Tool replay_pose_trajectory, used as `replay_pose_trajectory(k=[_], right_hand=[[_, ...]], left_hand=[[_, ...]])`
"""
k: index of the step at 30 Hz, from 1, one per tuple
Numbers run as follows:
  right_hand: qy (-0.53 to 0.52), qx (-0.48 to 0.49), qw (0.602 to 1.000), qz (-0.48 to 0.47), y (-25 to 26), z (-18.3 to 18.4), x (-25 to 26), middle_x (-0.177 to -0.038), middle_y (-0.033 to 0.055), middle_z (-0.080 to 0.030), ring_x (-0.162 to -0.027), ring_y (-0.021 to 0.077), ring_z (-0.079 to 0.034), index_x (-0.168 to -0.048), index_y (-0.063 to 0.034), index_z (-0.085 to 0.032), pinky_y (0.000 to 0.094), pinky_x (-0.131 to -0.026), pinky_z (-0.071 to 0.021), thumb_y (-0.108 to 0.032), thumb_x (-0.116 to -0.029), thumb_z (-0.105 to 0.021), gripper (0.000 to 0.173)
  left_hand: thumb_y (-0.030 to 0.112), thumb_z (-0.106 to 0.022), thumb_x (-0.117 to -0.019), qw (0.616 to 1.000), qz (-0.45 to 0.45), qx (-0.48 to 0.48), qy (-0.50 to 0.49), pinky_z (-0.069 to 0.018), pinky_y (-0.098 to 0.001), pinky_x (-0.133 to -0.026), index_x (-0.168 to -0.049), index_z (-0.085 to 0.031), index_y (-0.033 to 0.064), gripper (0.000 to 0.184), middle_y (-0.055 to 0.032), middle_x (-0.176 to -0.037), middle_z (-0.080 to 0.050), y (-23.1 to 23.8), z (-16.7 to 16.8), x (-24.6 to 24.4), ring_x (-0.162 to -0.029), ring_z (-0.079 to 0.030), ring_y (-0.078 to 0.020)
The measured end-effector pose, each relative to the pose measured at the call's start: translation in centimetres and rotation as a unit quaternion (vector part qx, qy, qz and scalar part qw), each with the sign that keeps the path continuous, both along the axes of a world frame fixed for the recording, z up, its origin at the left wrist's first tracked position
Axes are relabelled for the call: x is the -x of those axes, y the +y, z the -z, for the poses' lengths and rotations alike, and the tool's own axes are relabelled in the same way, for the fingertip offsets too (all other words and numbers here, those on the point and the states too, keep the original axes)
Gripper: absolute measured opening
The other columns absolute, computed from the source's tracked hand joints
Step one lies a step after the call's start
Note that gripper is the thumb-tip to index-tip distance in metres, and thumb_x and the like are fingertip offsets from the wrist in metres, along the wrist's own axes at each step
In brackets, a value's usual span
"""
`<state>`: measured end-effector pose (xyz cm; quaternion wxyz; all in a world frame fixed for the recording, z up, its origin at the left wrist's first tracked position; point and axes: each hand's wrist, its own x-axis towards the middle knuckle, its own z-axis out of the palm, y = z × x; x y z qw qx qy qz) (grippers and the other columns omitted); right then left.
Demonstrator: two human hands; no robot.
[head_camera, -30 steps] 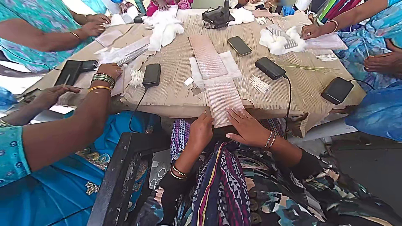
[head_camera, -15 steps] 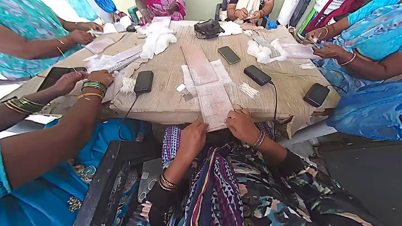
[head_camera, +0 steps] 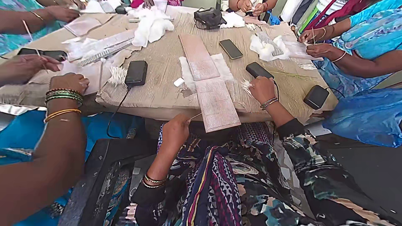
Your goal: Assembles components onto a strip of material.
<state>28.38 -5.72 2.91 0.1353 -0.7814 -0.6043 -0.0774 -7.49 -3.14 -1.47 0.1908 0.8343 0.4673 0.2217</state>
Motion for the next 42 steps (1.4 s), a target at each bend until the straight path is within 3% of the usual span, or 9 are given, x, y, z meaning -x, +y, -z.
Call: replay_pose_trajectory(k=[4, 12, 19, 24, 27, 30, 34, 37, 42], right_hand=[[0.024, -0.036, 0.999, 0.001, 1.9, -0.7, 2.1, -0.105, 0.0253, -0.069, -0.101, 0.0437, -0.066, -0.107, 0.0022, -0.075, 0.0646, -0.089, -0.0442, -0.016, -0.0962, -0.066, 0.023], [0.021, -0.005, 0.967, -0.253, 7.3, 2.0, 14.4, -0.107, 0.0191, -0.066, -0.095, 0.0375, -0.064, -0.122, -0.004, -0.071, 0.0567, -0.077, -0.0468, -0.038, -0.0863, -0.08, 0.05], [0.001, 0.079, 0.968, -0.239, 12.2, 2.6, 16.1, -0.104, 0.0219, -0.068, -0.102, 0.0398, -0.066, -0.104, 0.0013, -0.073, 0.058, -0.088, -0.0476, -0.005, -0.0955, -0.061, 0.017], [0.216, 0.027, 0.941, -0.26, 6.7, 1.3, 14.9, -0.086, 0.0157, -0.068, -0.077, 0.0277, -0.065, -0.096, 0.0019, -0.074, 0.0471, -0.072, -0.0527, -0.005, -0.0945, -0.068, 0.01], [0.453, 0.141, 0.848, -0.238, 4.1, -0.2, 12.4, -0.073, -0.0026, -0.063, -0.064, 0.0001, -0.053, -0.09, -0.0006, -0.072, 0.0194, -0.063, -0.046, 0.001, -0.0912, -0.07, 0.003], [0.59, 0.17, 0.759, -0.219, 2.5, -0.4, 9.5, -0.068, -0.0094, -0.063, -0.062, -0.0034, -0.056, -0.079, -0.0078, -0.068, 0.0154, -0.062, -0.0484, 0.009, -0.0897, -0.062, 0.02], [0.51, 0.126, 0.835, -0.164, 2.2, 0.7, 6.8, -0.077, 0.0013, -0.066, -0.069, 0.0058, -0.061, -0.093, -0.0009, -0.07, 0.024, -0.067, -0.0528, 0.006, -0.0892, -0.07, 0.008], [0.356, 0.075, 0.917, -0.161, 1.8, 3.2, 5.5, -0.087, 0.0154, -0.069, -0.077, 0.0295, -0.065, -0.112, -0.0047, -0.071, 0.0522, -0.07, -0.0528, -0.006, -0.0858, -0.079, 0.028], [0.291, 0.064, 0.948, -0.108, 1.5, 2.6, 6.6, -0.104, 0.0219, -0.066, -0.089, 0.0398, -0.064, -0.132, -0.0049, -0.063, 0.0595, -0.077, -0.052, -0.013, -0.0851, -0.083, 0.052]], left_hand=[[0.008, -0.06, -0.1013, 0.999, -0.025, 0.025, -0.022, -0.0546, -0.0605, -0.082, -0.101, -0.076, -0.002, 0.019, -0.0205, -0.096, -0.073, 0.2, 1.1, 1.6, -0.09, -0.072, -0.0386], [0.01, -0.059, -0.1019, 0.989, -0.098, 0.077, -0.081, -0.0553, -0.0529, -0.084, -0.105, -0.075, 0.0004, 0.019, -0.0161, -0.098, -0.074, 0.3, 2.3, 4.1, -0.089, -0.071, -0.0302], [0.01, -0.059, -0.1018, 0.983, -0.12, 0.09, -0.102, -0.0547, -0.0512, -0.085, -0.105, -0.076, 0.0001, 0.02, -0.0161, -0.098, -0.074, 0.4, 2.3, 5.6, -0.089, -0.071, -0.0293], [0.009, -0.058, -0.1028, 0.971, -0.13, 0.117, -0.161, -0.0555, -0.0474, -0.079, -0.105, -0.075, 0.0012, 0.019, -0.0134, -0.095, -0.072, 0.8, 3.0, 5.6, -0.082, -0.068, -0.0241], [0.007, -0.053, -0.1053, 0.961, -0.117, 0.149, -0.202, -0.0547, -0.0385, -0.072, -0.111, -0.07, -0.0009, 0.02, -0.0117, -0.092, -0.07, 1.1, 2.5, 4.8, -0.074, -0.065, -0.0179], [0.006, -0.05, -0.1062, 0.957, -0.064, 0.157, -0.236, -0.0505, -0.0342, -0.069, -0.112, -0.068, -0.0018, 0.02, -0.0094, -0.089, -0.067, 1.0, 1.6, 3.0, -0.072, -0.059, -0.0137], [0.004, -0.05, -0.1053, 0.967, -0.017, 0.144, -0.21, -0.0529, -0.0385, -0.074, -0.113, -0.07, -0.0009, 0.021, -0.0116, -0.092, -0.069, 0.6, -0.1, -0.3, -0.077, -0.063, -0.0176], [0.002, -0.049, -0.1043, 0.984, -0.015, 0.135, -0.118, -0.0546, -0.0546, -0.088, -0.125, -0.069, 0.0014, 0.029, -0.0195, -0.105, -0.073, 0.0, -1.9, -2.6, -0.095, -0.071, -0.0328], [-0.001, -0.049, -0.1009, 0.997, 0.024, 0.063, -0.031, -0.0539, -0.0598, -0.092, -0.133, -0.066, 0.0028, 0.036, -0.0216, -0.116, -0.072, -0.7, -2.5, -6.0, -0.106, -0.071, -0.0392]])
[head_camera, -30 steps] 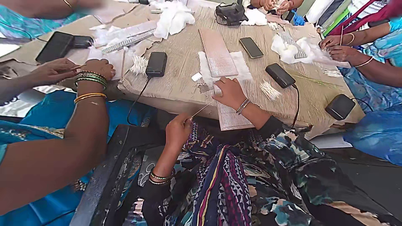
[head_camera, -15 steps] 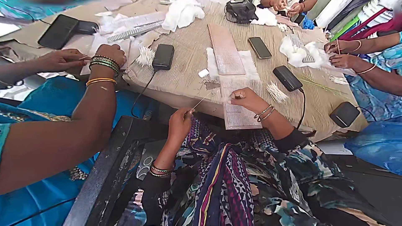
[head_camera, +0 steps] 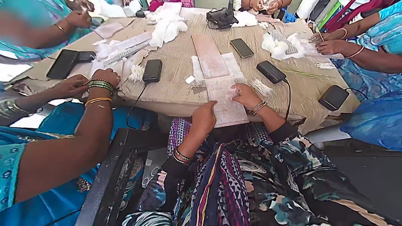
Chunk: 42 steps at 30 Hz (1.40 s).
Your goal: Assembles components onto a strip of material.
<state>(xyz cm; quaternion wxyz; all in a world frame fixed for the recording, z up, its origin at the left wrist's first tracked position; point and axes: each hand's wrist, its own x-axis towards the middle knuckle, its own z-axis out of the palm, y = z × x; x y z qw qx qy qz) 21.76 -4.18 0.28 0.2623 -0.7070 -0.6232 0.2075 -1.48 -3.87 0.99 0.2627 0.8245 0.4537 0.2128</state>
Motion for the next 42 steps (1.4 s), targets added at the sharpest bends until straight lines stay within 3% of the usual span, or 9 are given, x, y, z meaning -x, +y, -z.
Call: replay_pose_trajectory(k=[5, 10, 13, 23, 25, 27, 28, 33, 42], right_hand=[[-0.051, -0.022, 0.998, 0.02, 0.1, -0.3, -0.3, -0.117, 0.0248, -0.063, -0.099, 0.0423, -0.064, -0.134, -0.0022, -0.061, 0.0616, -0.082, -0.0512, -0.021, -0.0826, -0.087, 0.061], [-0.132, -0.083, 0.986, -0.056, 0.0, 0.3, 0.5, -0.144, 0.0193, -0.057, -0.13, 0.0397, -0.056, -0.141, -0.0024, -0.059, 0.0647, -0.103, -0.0409, -0.03, -0.092, -0.074, 0.058], [-0.217, -0.005, 0.964, -0.152, -0.8, 0.7, 2.4, -0.168, 0.0153, -0.03, -0.156, 0.0328, -0.026, -0.157, -0.0013, -0.038, 0.0616, -0.125, -0.0119, -0.048, -0.1064, -0.046, 0.069], [-0.268, 0.202, 0.918, -0.211, -7.6, -2.6, 2.9, -0.172, 0.0137, -0.017, -0.16, 0.029, -0.012, -0.163, -0.0048, -0.025, 0.0595, -0.126, -0.0012, -0.066, -0.1042, -0.03, 0.085], [-0.24, 0.185, 0.928, -0.219, -8.6, -3.7, 2.0, -0.167, 0.0112, -0.033, -0.157, 0.0276, -0.024, -0.157, -0.0058, -0.04, 0.0602, -0.126, -0.0014, -0.06, -0.1071, -0.03, 0.074], [-0.181, 0.025, 0.968, -0.173, -8.7, -3.0, 1.3, -0.138, 0.0137, -0.066, -0.139, 0.0314, -0.054, -0.134, -0.0037, -0.067, 0.066, -0.123, -0.0143, -0.041, -0.1085, -0.037, 0.054], [-0.171, -0.048, 0.973, -0.146, -8.1, -2.3, 1.3, -0.133, 0.014, -0.069, -0.134, 0.0333, -0.059, -0.129, -0.0034, -0.071, 0.0691, -0.12, -0.019, -0.037, -0.107, -0.04, 0.051], [-0.234, 0.072, 0.958, -0.152, -5.3, 0.2, 3.3, -0.171, 0.014, -0.022, -0.16, 0.0299, -0.014, -0.16, -0.0031, -0.031, 0.0629, -0.125, -0.0058, -0.058, -0.1057, -0.036, 0.078], [-0.209, 0.15, 0.944, -0.205, -12.3, -1.2, 2.9, -0.171, 0.0166, -0.019, -0.16, 0.0294, -0.012, -0.161, 0.0006, -0.025, 0.0622, -0.125, -0.0016, -0.066, -0.1035, -0.028, 0.088]], left_hand=[[-0.003, -0.05, -0.0976, 0.996, 0.032, -0.046, 0.063, -0.0556, -0.0584, -0.084, -0.124, -0.071, 0.0026, 0.034, -0.0215, -0.108, -0.072, 1.2, 0.9, -2.5, -0.101, -0.071, -0.0398], [0.001, -0.052, -0.0979, 0.992, 0.026, -0.053, 0.11, -0.0551, -0.0584, -0.079, -0.123, -0.073, 0.0077, 0.033, -0.0199, -0.102, -0.072, 1.8, 0.9, -2.8, -0.096, -0.071, -0.0398], [0.005, -0.055, -0.0997, 0.991, 0.013, -0.049, 0.125, -0.0547, -0.057, -0.08, -0.122, -0.075, 0.0101, 0.03, -0.0199, -0.103, -0.071, 2.0, 0.6, -2.8, -0.096, -0.07, -0.039], [0.006, -0.057, -0.1009, 0.988, 0.057, -0.003, 0.143, -0.0559, -0.0568, -0.086, -0.118, -0.076, 0.0064, 0.026, -0.0226, -0.114, -0.069, -0.1, 0.0, -0.5, -0.101, -0.07, -0.0392], [0.006, -0.056, -0.1009, 0.99, 0.063, -0.016, 0.122, -0.0562, -0.0572, -0.087, -0.115, -0.077, 0.0051, 0.025, -0.022, -0.114, -0.07, -0.9, 0.4, 0.2, -0.101, -0.071, -0.0389], [0.005, -0.056, -0.1006, 0.993, 0.057, -0.041, 0.091, -0.0564, -0.057, -0.084, -0.112, -0.077, 0.0039, 0.024, -0.0217, -0.108, -0.071, -1.5, 1.0, 0.6, -0.097, -0.072, -0.0388], [0.004, -0.056, -0.1002, 0.994, 0.052, -0.05, 0.082, -0.0566, -0.0568, -0.083, -0.111, -0.078, 0.0034, 0.024, -0.0218, -0.107, -0.071, -1.6, 1.3, 0.7, -0.095, -0.072, -0.0388], [0.003, -0.055, -0.0992, 0.993, 0.041, -0.071, 0.083, -0.0579, -0.0545, -0.081, -0.11, -0.078, 0.0039, 0.026, -0.02, -0.106, -0.072, -1.8, 1.4, 0.6, -0.094, -0.072, -0.0376], [0.003, -0.059, -0.0962, 0.985, 0.099, -0.129, 0.06, -0.059, -0.0523, -0.075, -0.105, -0.079, 0.002, 0.021, -0.02, -0.09, -0.071, -4.0, 1.8, 1.4, -0.084, -0.072, -0.0375]])
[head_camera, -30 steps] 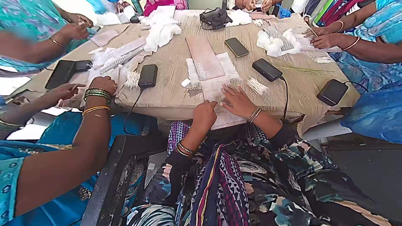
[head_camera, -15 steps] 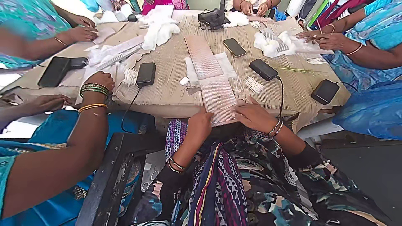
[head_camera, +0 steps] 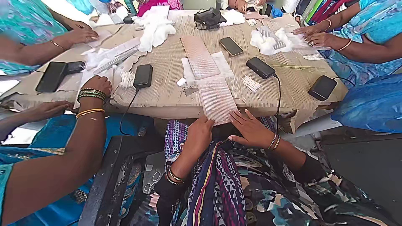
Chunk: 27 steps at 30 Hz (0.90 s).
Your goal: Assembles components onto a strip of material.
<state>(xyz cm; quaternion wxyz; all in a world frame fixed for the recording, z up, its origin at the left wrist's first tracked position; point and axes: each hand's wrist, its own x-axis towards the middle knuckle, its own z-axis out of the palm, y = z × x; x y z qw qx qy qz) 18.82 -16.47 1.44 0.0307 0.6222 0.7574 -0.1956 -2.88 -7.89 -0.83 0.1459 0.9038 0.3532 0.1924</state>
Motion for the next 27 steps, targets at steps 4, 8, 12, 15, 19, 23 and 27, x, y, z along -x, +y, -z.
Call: replay_pose_trajectory(k=[4, 8, 12, 15, 19, 23, 27], right_hand=[[0.038, -0.075, 0.996, 0.014, -0.6, -1.3, -0.7, -0.151, 0.016, -0.055, -0.145, 0.0314, -0.048, -0.148, -0.0023, -0.053, 0.063, -0.123, -0.0163, -0.038, -0.1089, -0.04, 0.054], [0.052, -0.291, 0.955, 0.032, 1.6, 1.3, -1.4, -0.104, 0.0177, -0.073, -0.1, 0.039, -0.069, -0.095, -0.0012, -0.076, 0.0615, -0.086, -0.0476, -0.013, -0.0975, -0.058, 0.021], [0.049, -0.346, 0.937, 0.018, 2.8, 1.4, -1.2, -0.091, 0.0144, -0.071, -0.087, 0.0351, -0.068, -0.085, -0.0037, -0.075, 0.0546, -0.076, -0.0482, -0.012, -0.0951, -0.06, 0.02], [0.045, -0.359, 0.932, 0.01, 3.4, 1.4, -0.6, -0.091, 0.0134, -0.071, -0.085, 0.033, -0.068, -0.083, -0.0047, -0.075, 0.0508, -0.073, -0.0488, -0.013, -0.0951, -0.061, 0.02], [0.007, -0.341, 0.94, 0.016, 4.5, 0.9, -1.3, -0.09, 0.0134, -0.07, -0.086, 0.033, -0.067, -0.083, -0.0051, -0.075, 0.0503, -0.073, -0.0479, -0.011, -0.0928, -0.065, 0.016], [-0.018, -0.316, 0.936, 0.154, 6.9, -1.0, -6.2, -0.097, 0.0204, -0.072, -0.095, 0.0416, -0.067, -0.091, -0.0018, -0.078, 0.0623, -0.082, -0.0464, -0.004, -0.0907, -0.068, 0.01], [-0.075, -0.31, 0.916, 0.242, 9.8, -1.5, -9.7, -0.097, 0.0235, -0.071, -0.098, 0.0446, -0.066, -0.097, -0.0019, -0.078, 0.0647, -0.087, -0.0448, -0.009, -0.0954, -0.066, 0.014]], left_hand=[[0.002, -0.059, -0.0956, 0.999, 0.012, -0.036, -0.008, -0.0586, -0.0517, -0.075, -0.102, -0.077, -0.0001, 0.019, -0.0211, -0.088, -0.07, -0.9, 0.3, 0.0, -0.084, -0.072, -0.0392], [0.0, -0.059, -0.0923, 0.994, 0.005, -0.085, -0.062, -0.0587, -0.0468, -0.066, -0.092, -0.078, 0.0016, 0.018, -0.0162, -0.079, -0.067, -0.5, 0.3, 0.4, -0.074, -0.07, -0.0333], [0.001, -0.06, -0.0924, 0.995, -0.001, -0.082, -0.056, -0.0585, -0.0486, -0.069, -0.095, -0.078, 0.0017, 0.018, -0.0176, -0.081, -0.068, 0.6, 0.2, 1.0, -0.077, -0.07, -0.0355], [0.005, -0.06, -0.0956, 0.997, 0.012, -0.06, -0.041, -0.0589, -0.0511, -0.073, -0.1, -0.078, 0.001, 0.019, -0.0185, -0.086, -0.071, 1.2, 0.3, 0.5, -0.082, -0.072, -0.0368], [0.0, -0.058, -0.0947, 0.998, -0.013, -0.041, -0.038, -0.0583, -0.0542, -0.068, -0.095, -0.078, -0.0011, 0.02, -0.019, -0.085, -0.073, 2.1, 0.2, -0.1, -0.079, -0.074, -0.0377], [0.003, -0.058, -0.099, 0.997, -0.075, 0.002, -0.031, -0.0565, -0.0596, -0.074, -0.099, -0.077, -0.0033, 0.021, -0.0219, -0.09, -0.073, 3.6, -0.1, 1.4, -0.084, -0.073, -0.041], [0.004, -0.055, -0.1022, 0.991, -0.117, 0.051, -0.038, -0.0549, -0.0615, -0.08, -0.104, -0.075, -0.0047, 0.022, -0.0231, -0.095, -0.074, 4.6, 0.0, 3.2, -0.09, -0.073, -0.0418]])
